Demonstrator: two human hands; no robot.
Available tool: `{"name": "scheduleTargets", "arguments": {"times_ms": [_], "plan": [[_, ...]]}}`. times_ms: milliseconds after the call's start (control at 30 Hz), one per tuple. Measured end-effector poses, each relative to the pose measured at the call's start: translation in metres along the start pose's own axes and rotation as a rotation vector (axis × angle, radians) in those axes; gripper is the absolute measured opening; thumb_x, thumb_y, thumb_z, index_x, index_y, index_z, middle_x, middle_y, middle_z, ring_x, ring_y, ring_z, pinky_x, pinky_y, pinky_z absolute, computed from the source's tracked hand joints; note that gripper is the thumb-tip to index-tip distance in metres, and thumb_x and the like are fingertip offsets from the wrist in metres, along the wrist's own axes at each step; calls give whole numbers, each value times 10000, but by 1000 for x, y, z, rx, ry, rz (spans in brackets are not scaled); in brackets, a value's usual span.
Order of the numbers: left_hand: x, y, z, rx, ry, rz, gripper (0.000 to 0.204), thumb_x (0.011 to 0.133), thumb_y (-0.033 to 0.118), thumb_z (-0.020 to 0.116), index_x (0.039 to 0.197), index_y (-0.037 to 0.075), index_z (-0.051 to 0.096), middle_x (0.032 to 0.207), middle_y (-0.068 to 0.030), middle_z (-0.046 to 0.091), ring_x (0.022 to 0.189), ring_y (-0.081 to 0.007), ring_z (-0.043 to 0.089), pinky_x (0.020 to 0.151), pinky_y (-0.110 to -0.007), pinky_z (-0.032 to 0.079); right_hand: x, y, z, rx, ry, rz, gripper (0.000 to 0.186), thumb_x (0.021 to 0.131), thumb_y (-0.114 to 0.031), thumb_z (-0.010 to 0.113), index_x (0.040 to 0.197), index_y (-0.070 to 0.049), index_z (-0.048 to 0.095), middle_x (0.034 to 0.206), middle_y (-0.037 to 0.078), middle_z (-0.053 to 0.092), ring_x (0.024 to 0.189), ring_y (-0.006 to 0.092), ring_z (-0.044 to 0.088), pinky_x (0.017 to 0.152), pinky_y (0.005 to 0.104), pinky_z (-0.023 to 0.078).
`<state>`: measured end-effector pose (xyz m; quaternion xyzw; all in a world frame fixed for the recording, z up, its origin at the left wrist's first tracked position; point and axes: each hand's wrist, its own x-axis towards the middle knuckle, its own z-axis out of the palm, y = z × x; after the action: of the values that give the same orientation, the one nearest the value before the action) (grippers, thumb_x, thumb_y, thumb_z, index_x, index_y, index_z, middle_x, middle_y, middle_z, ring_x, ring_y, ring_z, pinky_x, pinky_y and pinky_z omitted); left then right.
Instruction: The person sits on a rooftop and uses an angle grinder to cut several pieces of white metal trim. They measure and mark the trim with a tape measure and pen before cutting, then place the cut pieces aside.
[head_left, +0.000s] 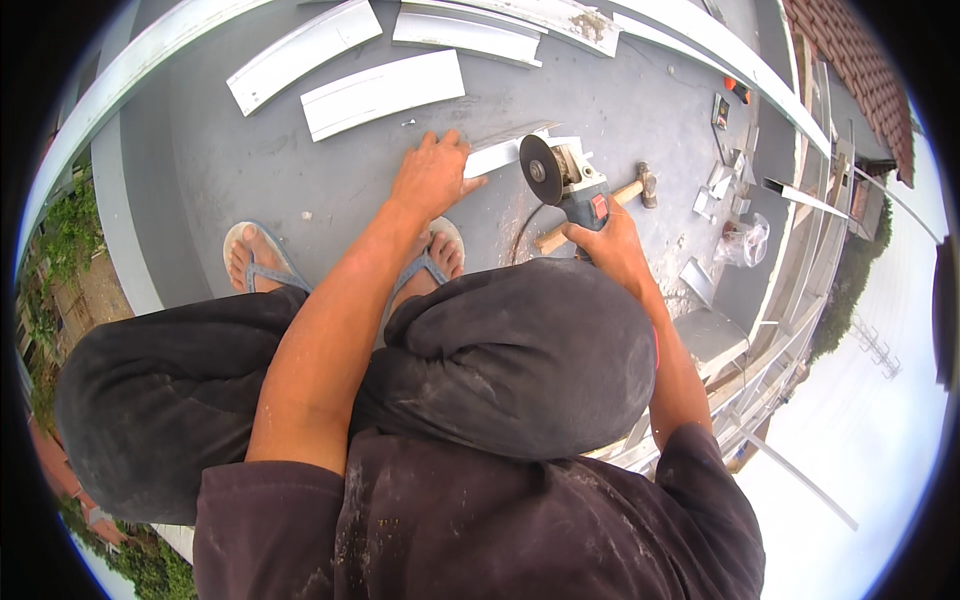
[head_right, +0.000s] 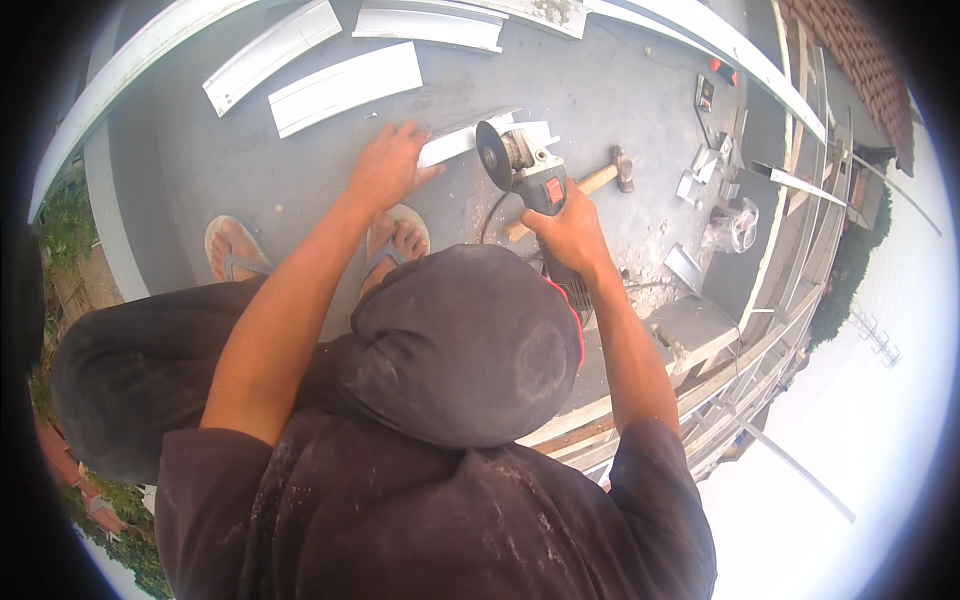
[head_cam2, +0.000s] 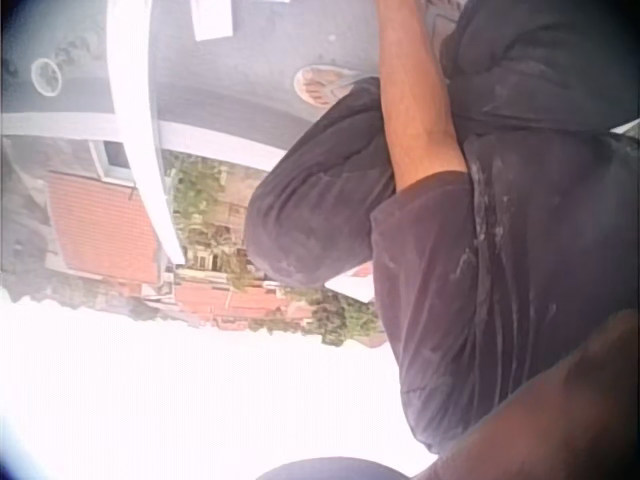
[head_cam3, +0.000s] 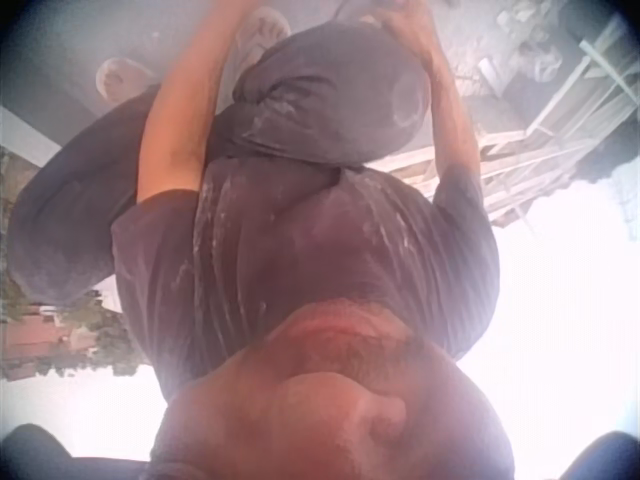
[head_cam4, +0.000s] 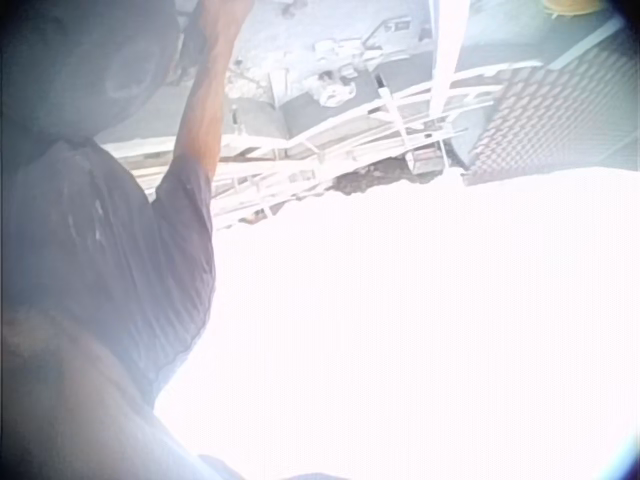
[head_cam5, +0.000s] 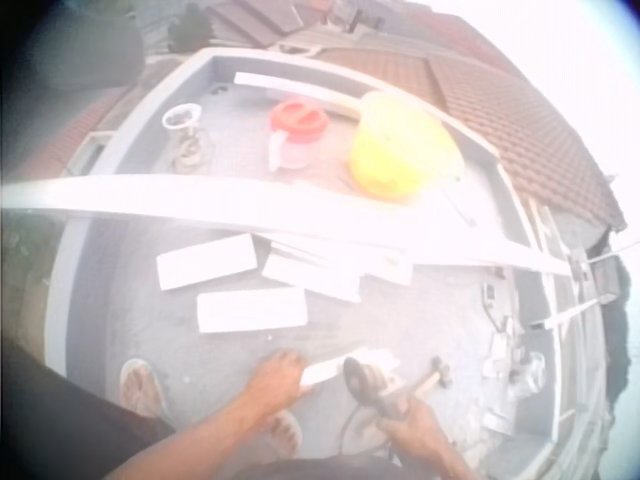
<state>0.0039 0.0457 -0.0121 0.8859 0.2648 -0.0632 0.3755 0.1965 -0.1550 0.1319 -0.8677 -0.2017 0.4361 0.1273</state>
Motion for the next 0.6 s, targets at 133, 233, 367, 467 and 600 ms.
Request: {"name": "scheduleTargets", "arguments": {"times_ms": [133, 233, 367, 467, 600], "plan": [[0, 1, -1, -1, -23, -13, 519, 942, 417, 835, 1281, 29, 768, 1276, -132, 686, 1205, -391, 641, 998, -538, 570, 1, 0, 4, 33, 31, 16, 655, 795, -301, 817, 1287, 98, 651, 1136, 262, 774, 1066, 365, 761, 972, 440, 576], [-1, 2, -1, -7, -8, -18, 489, 944, 432, 837, 1186, 9, 792, 1263, -118, 699, 1222, -379, 657, 984, -553, 580, 1, 1, 5, 9, 31, 13, 641, 798, -307, 815, 1272, 94, 656, 1123, 253, 774, 1055, 356, 761, 966, 434, 576], [1, 0, -1, -10, -13, -6, 493, 947, 437, 835, 1194, 12, 793, 1280, -119, 703, 1233, -384, 658, 993, -552, 579, 3, 1, 6, -11, 36, 2, 628, 802, -315, 814, 1259, 88, 661, 1111, 248, 773, 1049, 347, 761, 964, 427, 575], [0, 2, -3, -8, -24, -13, 502, 946, 442, 836, 1202, 13, 794, 1285, -118, 703, 1239, -383, 659, 993, -551, 578, 5, 3, 8, 1, 40, -1, 626, 805, -318, 815, 1258, 86, 662, 1109, 244, 773, 1052, 343, 760, 968, 426, 573], [-1, 0, -1, -2, -11, -5, 559, 936, 459, 838, 1284, 26, 778, 1248, -151, 698, 1162, -414, 652, 990, -533, 571, 4, -4, 7, -5, 44, 6, 623, 804, -318, 817, 1257, 82, 664, 1110, 236, 774, 1053, 337, 756, 972, 427, 570]]}}
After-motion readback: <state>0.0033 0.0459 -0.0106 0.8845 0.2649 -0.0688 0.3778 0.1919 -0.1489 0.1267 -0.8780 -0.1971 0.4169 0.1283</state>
